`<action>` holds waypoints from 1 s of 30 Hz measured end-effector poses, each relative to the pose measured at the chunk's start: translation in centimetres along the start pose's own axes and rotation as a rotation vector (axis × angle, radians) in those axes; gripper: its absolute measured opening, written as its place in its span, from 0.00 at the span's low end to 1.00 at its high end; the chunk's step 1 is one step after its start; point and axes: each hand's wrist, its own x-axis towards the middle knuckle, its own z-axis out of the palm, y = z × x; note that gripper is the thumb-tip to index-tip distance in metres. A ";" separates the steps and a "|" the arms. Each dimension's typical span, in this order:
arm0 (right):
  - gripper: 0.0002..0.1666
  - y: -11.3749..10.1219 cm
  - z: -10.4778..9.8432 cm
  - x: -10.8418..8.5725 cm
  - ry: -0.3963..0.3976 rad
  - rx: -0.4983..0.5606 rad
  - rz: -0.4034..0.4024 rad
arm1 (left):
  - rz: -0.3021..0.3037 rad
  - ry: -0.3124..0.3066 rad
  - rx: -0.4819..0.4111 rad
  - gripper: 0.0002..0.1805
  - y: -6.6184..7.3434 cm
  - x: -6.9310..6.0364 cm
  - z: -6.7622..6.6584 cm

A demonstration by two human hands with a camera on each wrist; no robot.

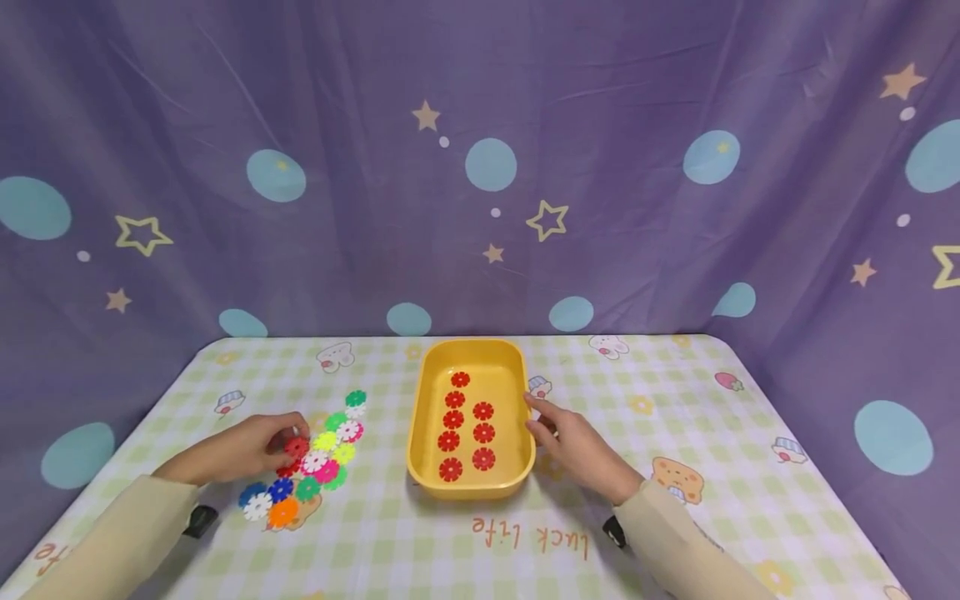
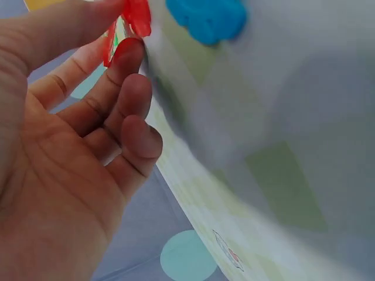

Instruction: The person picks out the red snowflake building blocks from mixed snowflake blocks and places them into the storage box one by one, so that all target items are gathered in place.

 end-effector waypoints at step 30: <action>0.29 0.3 0.0 0.0 -0.005 0.016 -0.025 | 0.026 0.178 0.181 0.07 1.8 1.5 -0.5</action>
